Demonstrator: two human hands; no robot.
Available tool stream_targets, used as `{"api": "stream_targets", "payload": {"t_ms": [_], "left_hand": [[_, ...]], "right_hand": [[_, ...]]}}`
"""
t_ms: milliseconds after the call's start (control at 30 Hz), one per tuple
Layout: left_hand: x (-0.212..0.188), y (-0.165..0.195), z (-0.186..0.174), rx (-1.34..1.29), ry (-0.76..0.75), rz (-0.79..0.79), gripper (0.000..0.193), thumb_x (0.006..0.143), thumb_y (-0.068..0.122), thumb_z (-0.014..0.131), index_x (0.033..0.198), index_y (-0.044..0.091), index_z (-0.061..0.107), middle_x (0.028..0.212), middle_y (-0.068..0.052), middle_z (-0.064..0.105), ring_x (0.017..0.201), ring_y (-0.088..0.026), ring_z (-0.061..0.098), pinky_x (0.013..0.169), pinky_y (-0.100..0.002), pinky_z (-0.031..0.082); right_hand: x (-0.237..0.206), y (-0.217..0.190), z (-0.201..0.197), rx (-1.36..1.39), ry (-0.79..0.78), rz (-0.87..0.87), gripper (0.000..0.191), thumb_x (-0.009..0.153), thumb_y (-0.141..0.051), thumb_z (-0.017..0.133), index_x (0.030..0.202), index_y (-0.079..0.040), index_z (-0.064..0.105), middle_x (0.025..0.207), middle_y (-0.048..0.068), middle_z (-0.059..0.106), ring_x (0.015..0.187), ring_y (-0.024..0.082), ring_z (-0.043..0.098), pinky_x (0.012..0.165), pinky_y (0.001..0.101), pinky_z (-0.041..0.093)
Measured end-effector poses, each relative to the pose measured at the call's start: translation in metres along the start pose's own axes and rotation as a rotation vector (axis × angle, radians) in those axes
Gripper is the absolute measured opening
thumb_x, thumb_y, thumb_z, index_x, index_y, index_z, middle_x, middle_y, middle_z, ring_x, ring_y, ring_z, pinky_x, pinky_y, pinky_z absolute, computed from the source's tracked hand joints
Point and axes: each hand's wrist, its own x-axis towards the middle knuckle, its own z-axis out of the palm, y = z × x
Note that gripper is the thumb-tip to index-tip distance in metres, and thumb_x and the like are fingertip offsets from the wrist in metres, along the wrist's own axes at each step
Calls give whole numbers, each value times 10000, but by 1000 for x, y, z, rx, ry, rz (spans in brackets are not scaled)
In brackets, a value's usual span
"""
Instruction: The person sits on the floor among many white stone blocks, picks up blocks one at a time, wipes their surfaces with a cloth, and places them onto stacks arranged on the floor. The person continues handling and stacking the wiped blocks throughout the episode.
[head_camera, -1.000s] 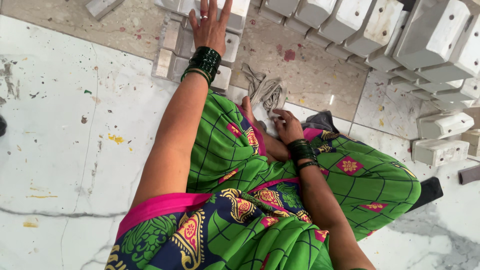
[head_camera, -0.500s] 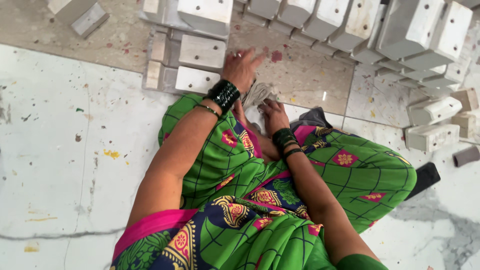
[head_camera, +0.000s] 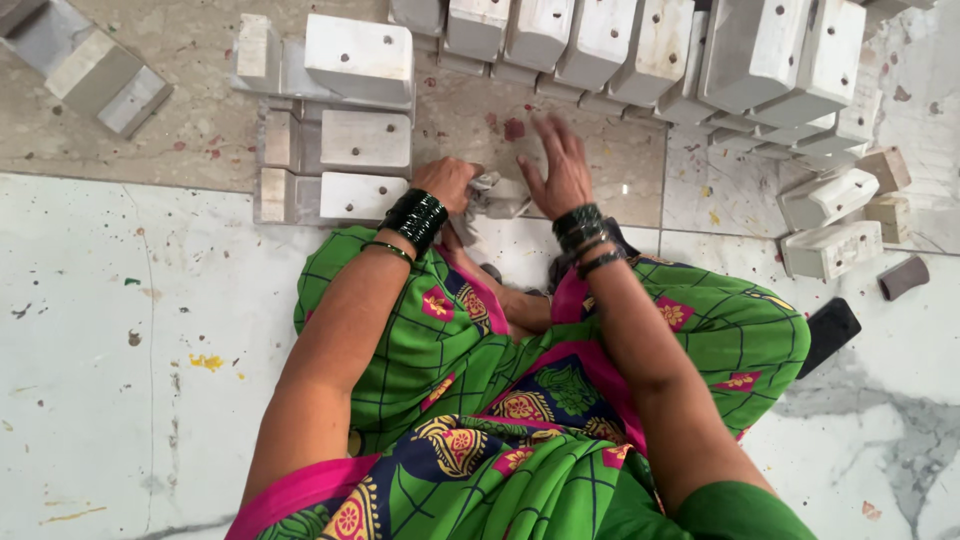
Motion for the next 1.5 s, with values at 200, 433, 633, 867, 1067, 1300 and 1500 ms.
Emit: {"api": "stream_targets", "payload": {"t_ms": [200, 433, 633, 867, 1067, 1300, 1500], "left_hand": [[8, 2, -2, -52, -16, -9, 329, 826, 120, 684, 1140, 210, 725, 1088, -129, 726, 1044, -370, 674, 871, -496, 542], [14, -10, -5, -118, -28, -47, 343, 824, 115, 659, 1134, 244, 730, 1080, -111, 733, 1039, -352, 681, 864, -487, 552], [28, -22, -1, -77, 12, -31, 327, 828, 145, 674, 1147, 200, 722, 1065, -154, 726, 1031, -368, 680, 881, -492, 546], [39, -34, 5, -125, -11, -67, 342, 805, 130, 651, 1132, 194, 728, 1085, -140, 721, 1050, -368, 665, 888, -491, 538], [37, -38, 4, -109, -17, -120, 350, 815, 145, 643, 1146, 213, 737, 1125, -130, 723, 1095, -350, 660, 929, -476, 534], [38, -38, 0, -113, -14, -177, 391, 816, 162, 652, 1190, 243, 729, 1182, -140, 703, 1122, -364, 642, 953, -484, 522], [32, -35, -5, -90, 16, -154, 357, 826, 185, 670, 1176, 222, 732, 1199, -139, 694, 1133, -369, 635, 943, -490, 520]], "right_hand": [[83, 36, -19, -349, -24, -16, 1068, 818, -306, 833, 1653, -72, 210, 1695, 237, 138, 1562, 423, 148, 1260, 565, 176], [168, 64, -54, -179, -214, 96, 875, 886, -205, 674, 1658, -93, 278, 1699, 195, 278, 1572, 355, 248, 1296, 497, 246], [198, 80, -46, -92, -59, 215, 647, 1056, -396, 523, 1594, -75, 363, 1636, 174, 363, 1496, 347, 312, 1240, 506, 272], [195, 85, -24, -352, 9, 148, 591, 1074, -411, 463, 1542, -55, 411, 1574, 162, 441, 1517, 320, 296, 1211, 622, 0], [189, 86, -24, -386, 41, 131, 562, 1070, -391, 471, 1502, -33, 442, 1533, 166, 483, 1484, 325, 347, 1170, 691, -51], [152, 78, -19, -413, 57, 120, 587, 1060, -397, 501, 1505, -19, 444, 1528, 176, 484, 1483, 340, 361, 1192, 681, -40], [104, 56, -8, -526, 113, 145, 734, 1069, -429, 526, 1630, -41, 257, 1667, 165, 297, 1578, 319, 188, 1224, 662, -50]]}}
